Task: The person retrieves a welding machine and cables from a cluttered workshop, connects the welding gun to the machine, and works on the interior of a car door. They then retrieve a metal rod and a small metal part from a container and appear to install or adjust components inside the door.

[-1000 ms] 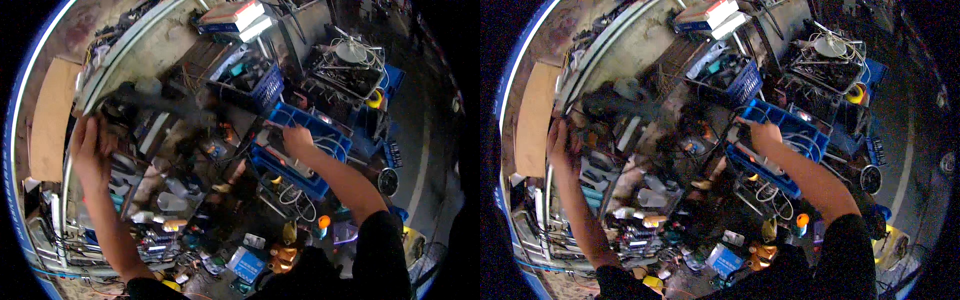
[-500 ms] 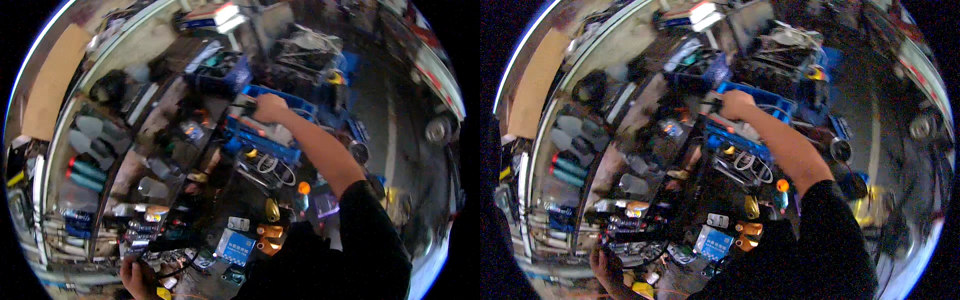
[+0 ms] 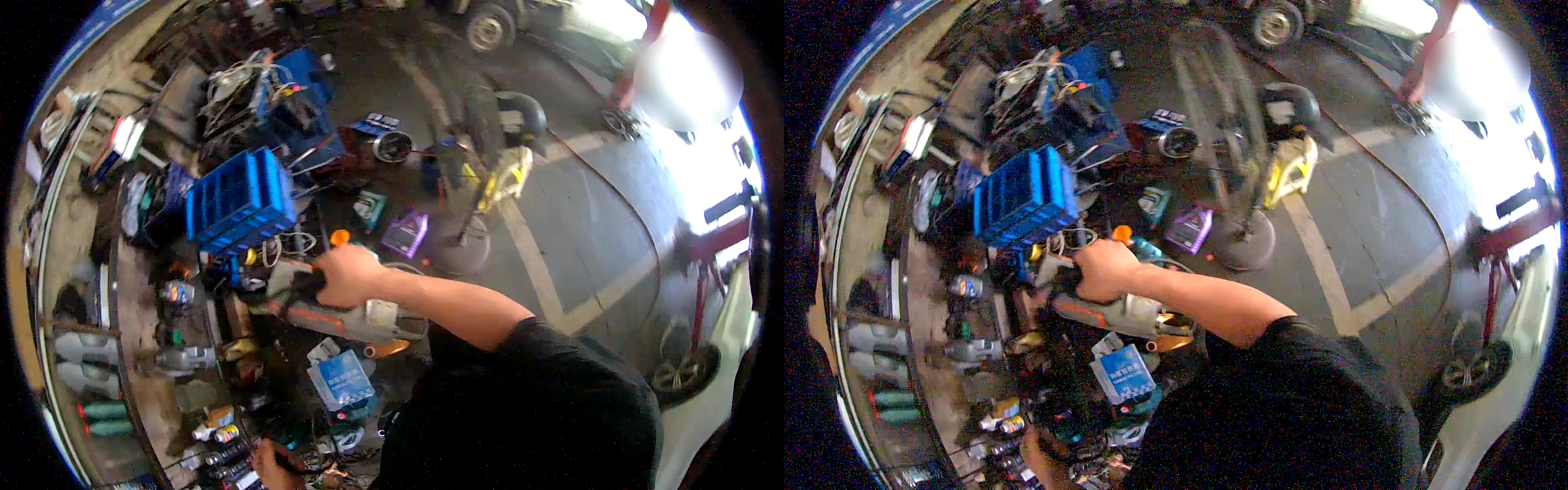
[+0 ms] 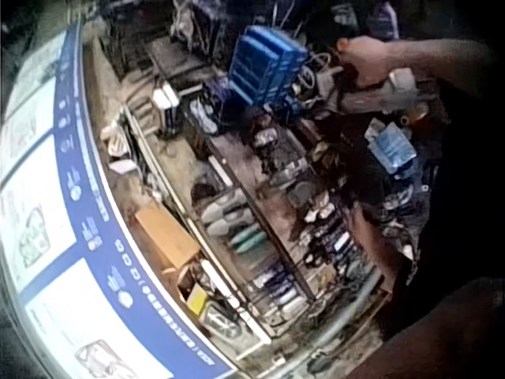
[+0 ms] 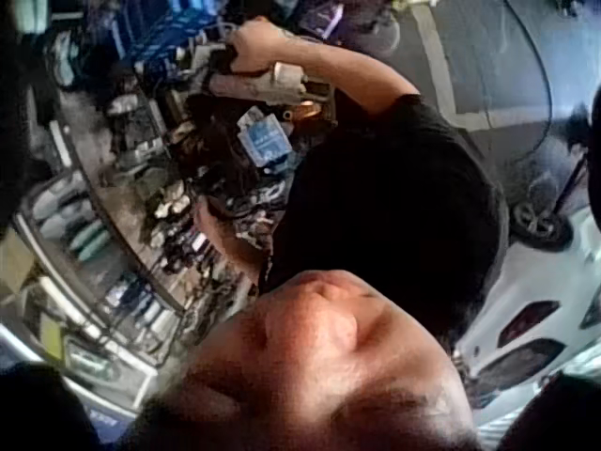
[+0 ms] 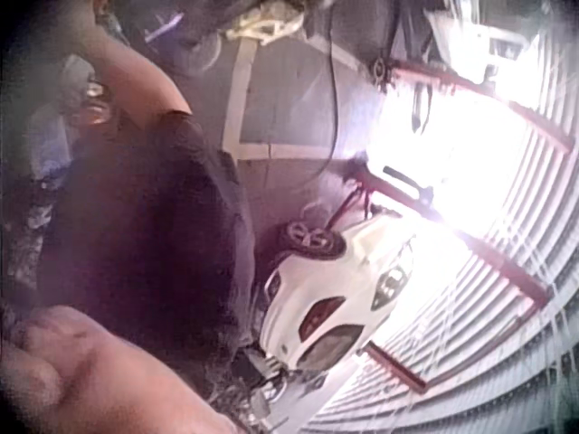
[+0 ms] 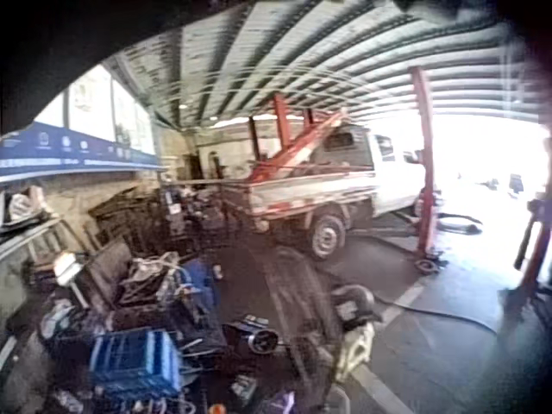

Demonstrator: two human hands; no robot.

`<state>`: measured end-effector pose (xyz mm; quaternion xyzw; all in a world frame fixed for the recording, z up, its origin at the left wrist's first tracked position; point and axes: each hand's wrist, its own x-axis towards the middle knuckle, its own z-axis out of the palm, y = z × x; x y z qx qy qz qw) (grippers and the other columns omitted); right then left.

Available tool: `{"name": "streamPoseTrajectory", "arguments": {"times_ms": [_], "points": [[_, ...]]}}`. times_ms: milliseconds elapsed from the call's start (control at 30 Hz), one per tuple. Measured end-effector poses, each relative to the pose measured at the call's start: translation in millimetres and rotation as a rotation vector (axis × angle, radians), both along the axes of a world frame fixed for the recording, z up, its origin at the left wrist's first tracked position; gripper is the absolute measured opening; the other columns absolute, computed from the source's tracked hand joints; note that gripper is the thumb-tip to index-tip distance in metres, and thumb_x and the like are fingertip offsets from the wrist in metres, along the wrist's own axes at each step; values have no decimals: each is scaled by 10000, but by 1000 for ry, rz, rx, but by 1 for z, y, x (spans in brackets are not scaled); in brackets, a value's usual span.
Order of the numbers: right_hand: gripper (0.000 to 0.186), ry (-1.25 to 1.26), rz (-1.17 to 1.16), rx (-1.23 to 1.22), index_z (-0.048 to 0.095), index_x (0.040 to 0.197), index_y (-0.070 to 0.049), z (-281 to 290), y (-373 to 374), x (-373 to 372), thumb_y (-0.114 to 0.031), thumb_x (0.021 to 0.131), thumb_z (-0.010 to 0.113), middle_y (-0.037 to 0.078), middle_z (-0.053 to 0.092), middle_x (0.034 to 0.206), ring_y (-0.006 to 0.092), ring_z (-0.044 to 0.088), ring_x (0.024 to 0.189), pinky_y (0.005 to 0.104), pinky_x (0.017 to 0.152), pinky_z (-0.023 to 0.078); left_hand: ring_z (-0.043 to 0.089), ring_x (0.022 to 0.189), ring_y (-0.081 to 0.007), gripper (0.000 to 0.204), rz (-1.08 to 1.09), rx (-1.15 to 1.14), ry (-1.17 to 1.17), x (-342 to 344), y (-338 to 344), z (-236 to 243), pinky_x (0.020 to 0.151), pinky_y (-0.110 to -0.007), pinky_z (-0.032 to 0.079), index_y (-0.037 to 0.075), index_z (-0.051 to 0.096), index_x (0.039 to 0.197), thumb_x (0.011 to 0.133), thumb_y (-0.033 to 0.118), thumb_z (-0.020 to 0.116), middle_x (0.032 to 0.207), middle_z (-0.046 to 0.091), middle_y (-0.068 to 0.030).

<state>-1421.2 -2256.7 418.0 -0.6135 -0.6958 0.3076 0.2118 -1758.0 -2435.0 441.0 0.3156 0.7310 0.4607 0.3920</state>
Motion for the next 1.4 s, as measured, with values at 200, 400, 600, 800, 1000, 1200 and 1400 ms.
{"name": "streamPoseTrajectory", "arguments": {"times_ms": [200, 400, 600, 800, 1000, 1200, 1400], "points": [[475, -273, 28, -245, 672, 910, -99, -55, -154, 113, -520, 693, 640, 113, 656, 698, 302, 655, 726, 421, 662, 518, 464, 493, -153, 342, -410, -224, 159, 97, -36, -49, 497, -300, 372, -35, 596, 684, 874, 249, 599, 559, 515, -61], [542, -214, -165, -538, 638, 1030, -167, -84, -314, 261, -620, 734, 599, 48, 659, 646, 265, 660, 720, 383, 679, 516, 565, 554, -246, 350, -987, -204, 602, 256, -60, -105, 573, -375, 423, -67, 604, 692, 879, 228, 580, 599, 580, -179], [298, -157, -765, -506, 679, 849, -97, -81, -474, 401, -303, 634, 688, 140, 660, 730, 321, 649, 725, 404, 671, 508, 605, 682, -383, 353, -1298, -102, 436, 452, -67, -136, 621, -416, 444, -66, 606, 781, 893, 264, 544, 691, 589, -251], [274, -222, -1230, -387, 663, 812, -10, -108, -585, 519, -204, 618, 671, 193, 635, 705, 339, 641, 674, 388, 617, 485, 560, 550, -190, 313, -1406, -192, -42, 633, -34, -112, 542, -322, 437, -24, 637, 814, 932, 226, 491, 676, 642, -108], [222, -24, -1595, -219, 609, 777, 67, -128, -610, 630, -96, 626, 609, 92, 562, 599, 139, 501, 548, 315, 539, 419, 406, 403, -88, 269, -1298, -467, -623, 792, 12, -96, 396, -232, 311, -11, 609, 860, 945, 195, 459, 508, 484, -23], [165, 115, -1810, -282, 596, 732, 57, -134, -575, 761, -65, 624, 622, 42, 570, 630, 132, 489, 565, 319, 545, 410, 315, 351, -73, 333, -1256, -492, -590, 978, 91, -124, 357, -240, 257, 21, 598, 794, 955, 293, 492, 450, 404, 17], [122, 328, -1750, -99, 625, 743, 30, -93, -449, 904, -50, 650, 621, 16, 602, 648, 88, 517, 598, 264, 583, 438, 371, 380, -88, 339, -1246, -533, -646, 1109, 188, -105, 354, -237, 272, -7, 564, 799, 949, 290, 498, 483, 449, -19]]}}
